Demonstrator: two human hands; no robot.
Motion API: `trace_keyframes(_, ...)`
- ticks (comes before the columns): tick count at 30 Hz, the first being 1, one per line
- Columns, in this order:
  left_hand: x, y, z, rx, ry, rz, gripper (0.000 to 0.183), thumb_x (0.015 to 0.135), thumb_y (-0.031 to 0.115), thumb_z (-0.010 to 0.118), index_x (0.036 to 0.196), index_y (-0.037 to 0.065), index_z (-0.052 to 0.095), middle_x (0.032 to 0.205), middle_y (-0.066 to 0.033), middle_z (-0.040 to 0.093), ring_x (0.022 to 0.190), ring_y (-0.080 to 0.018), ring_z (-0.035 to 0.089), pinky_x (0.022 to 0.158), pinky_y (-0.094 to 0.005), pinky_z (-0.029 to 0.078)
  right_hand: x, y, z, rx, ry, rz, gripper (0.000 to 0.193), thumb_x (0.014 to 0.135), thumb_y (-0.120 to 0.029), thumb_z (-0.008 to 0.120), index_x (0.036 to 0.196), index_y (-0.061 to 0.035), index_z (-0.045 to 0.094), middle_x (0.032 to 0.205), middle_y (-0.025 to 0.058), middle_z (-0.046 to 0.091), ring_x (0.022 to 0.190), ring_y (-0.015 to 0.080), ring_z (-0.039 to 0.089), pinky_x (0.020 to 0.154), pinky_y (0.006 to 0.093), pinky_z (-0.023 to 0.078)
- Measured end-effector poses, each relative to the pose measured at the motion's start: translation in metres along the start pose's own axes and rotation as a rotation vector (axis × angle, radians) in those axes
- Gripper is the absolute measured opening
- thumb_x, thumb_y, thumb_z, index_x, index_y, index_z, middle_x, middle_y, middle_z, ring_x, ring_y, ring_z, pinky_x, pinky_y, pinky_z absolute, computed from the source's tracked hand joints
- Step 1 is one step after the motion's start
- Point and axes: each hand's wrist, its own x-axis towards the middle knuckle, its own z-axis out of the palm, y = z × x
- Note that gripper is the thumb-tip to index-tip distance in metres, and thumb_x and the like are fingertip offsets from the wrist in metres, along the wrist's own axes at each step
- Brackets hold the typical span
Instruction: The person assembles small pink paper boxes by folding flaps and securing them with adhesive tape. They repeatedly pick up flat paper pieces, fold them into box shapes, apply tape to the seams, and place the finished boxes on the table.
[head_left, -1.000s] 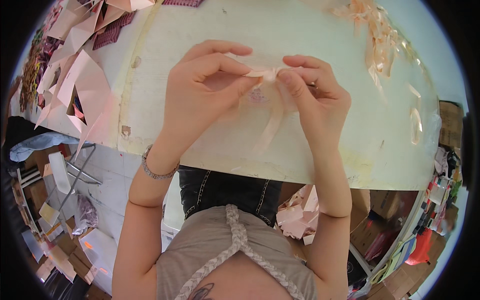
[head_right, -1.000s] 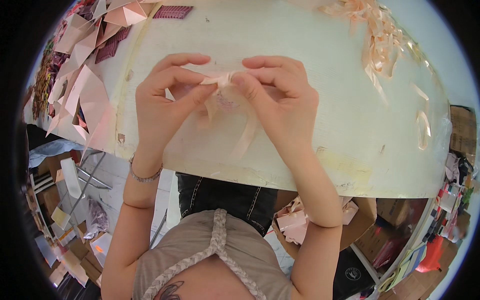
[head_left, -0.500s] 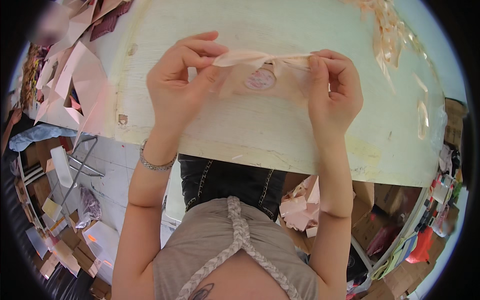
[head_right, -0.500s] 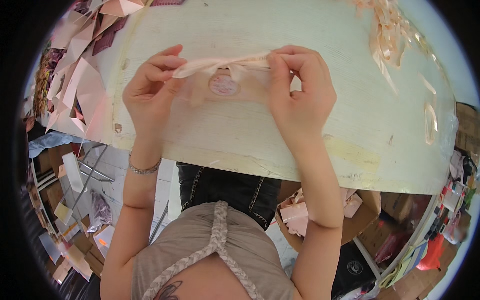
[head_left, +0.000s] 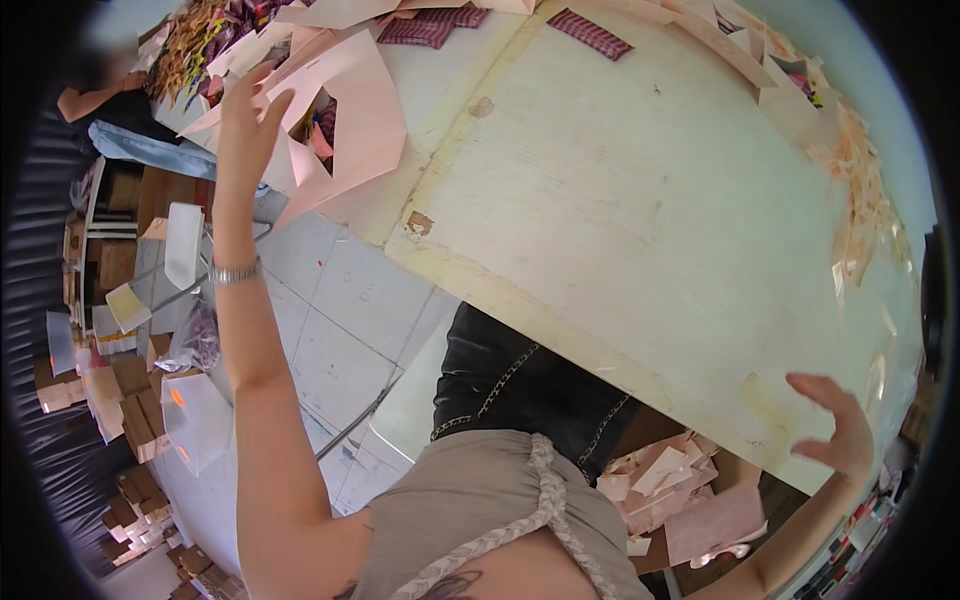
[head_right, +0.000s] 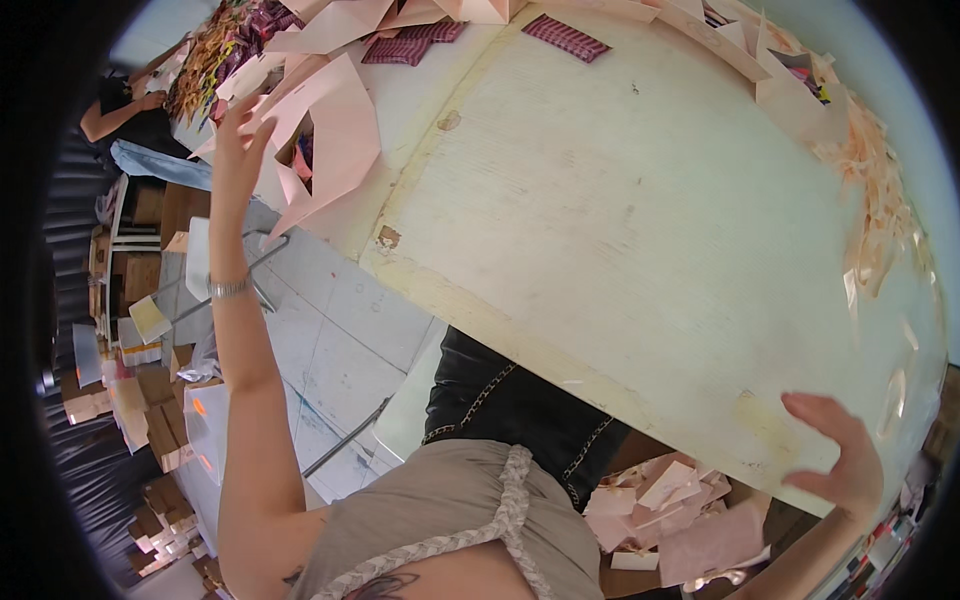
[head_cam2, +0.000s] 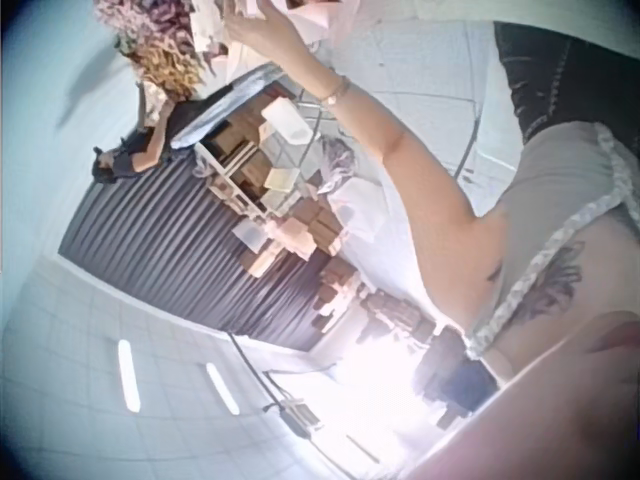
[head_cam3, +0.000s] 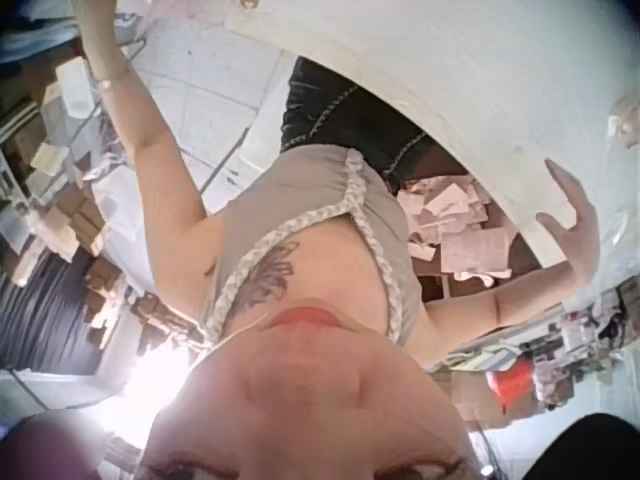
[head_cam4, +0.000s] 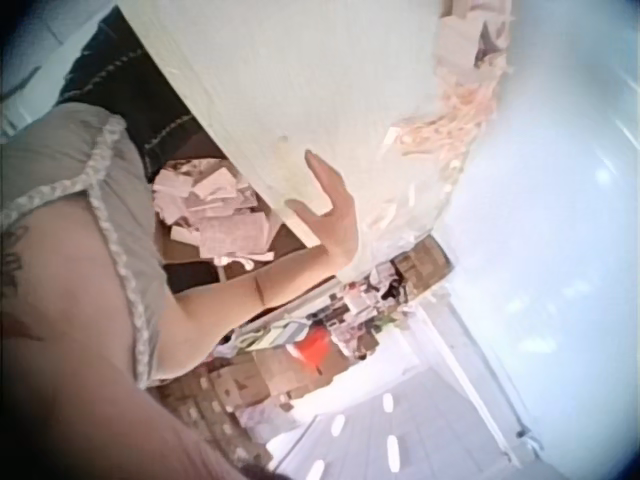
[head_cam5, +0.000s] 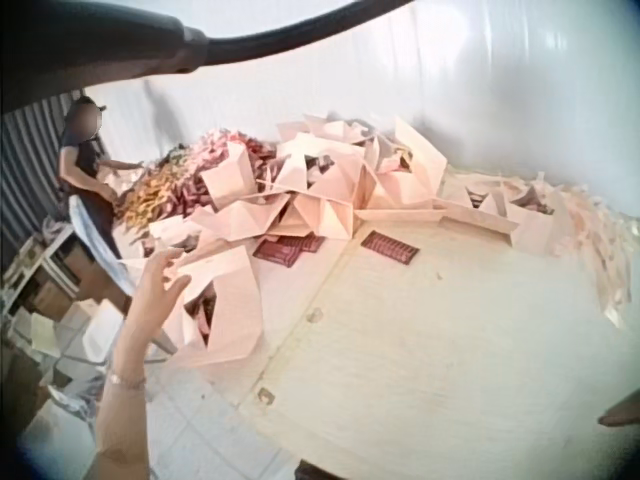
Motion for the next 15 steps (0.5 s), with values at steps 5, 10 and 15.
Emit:
trace_keyframes(5,0.010,-0.001,0.035,0.795,0.196,0.255,0.044,0.087,0.037,0.065,0.129,0.028,0.057,0.137,-0.0063,0.049,0.121,-0.0344,0.046,0.102,-0.0499,0.034,0.146,-0.103,0.112,-0.250,0.291,-0.683,0.071,0.067,-0.005,0.080,0.133,-0.0081,0.053,0.133,0.0125,0.055,0.093,0.0240,0.066,0.078,0.0364,0.055)
trace_keyframes(10,0.022,0.000,0.056,0.615,0.166,0.267,0.037,0.090,0.040,0.060,0.119,0.019,0.064,0.143,-0.0088,0.044,0.129,-0.0365,0.038,0.107,-0.0560,0.024,0.288,-0.199,0.187,-0.267,0.496,-1.022,0.044,0.078,-0.007,0.068,0.121,-0.0111,0.059,0.126,0.0105,0.058,0.088,0.0274,0.065,0.068,0.0361,0.054)
trace_keyframes(15,0.014,0.011,0.048,0.378,-0.151,0.165,0.039,0.095,0.042,0.051,0.120,0.014,0.062,0.132,-0.0119,0.055,0.128,-0.0324,0.042,0.109,-0.0560,0.017,0.292,-0.183,0.167,-0.387,0.556,-1.127,0.016,0.087,-0.010,0.056,0.102,-0.0093,0.064,0.100,0.0062,0.066,0.086,0.0273,0.065,0.067,0.0345,0.054)
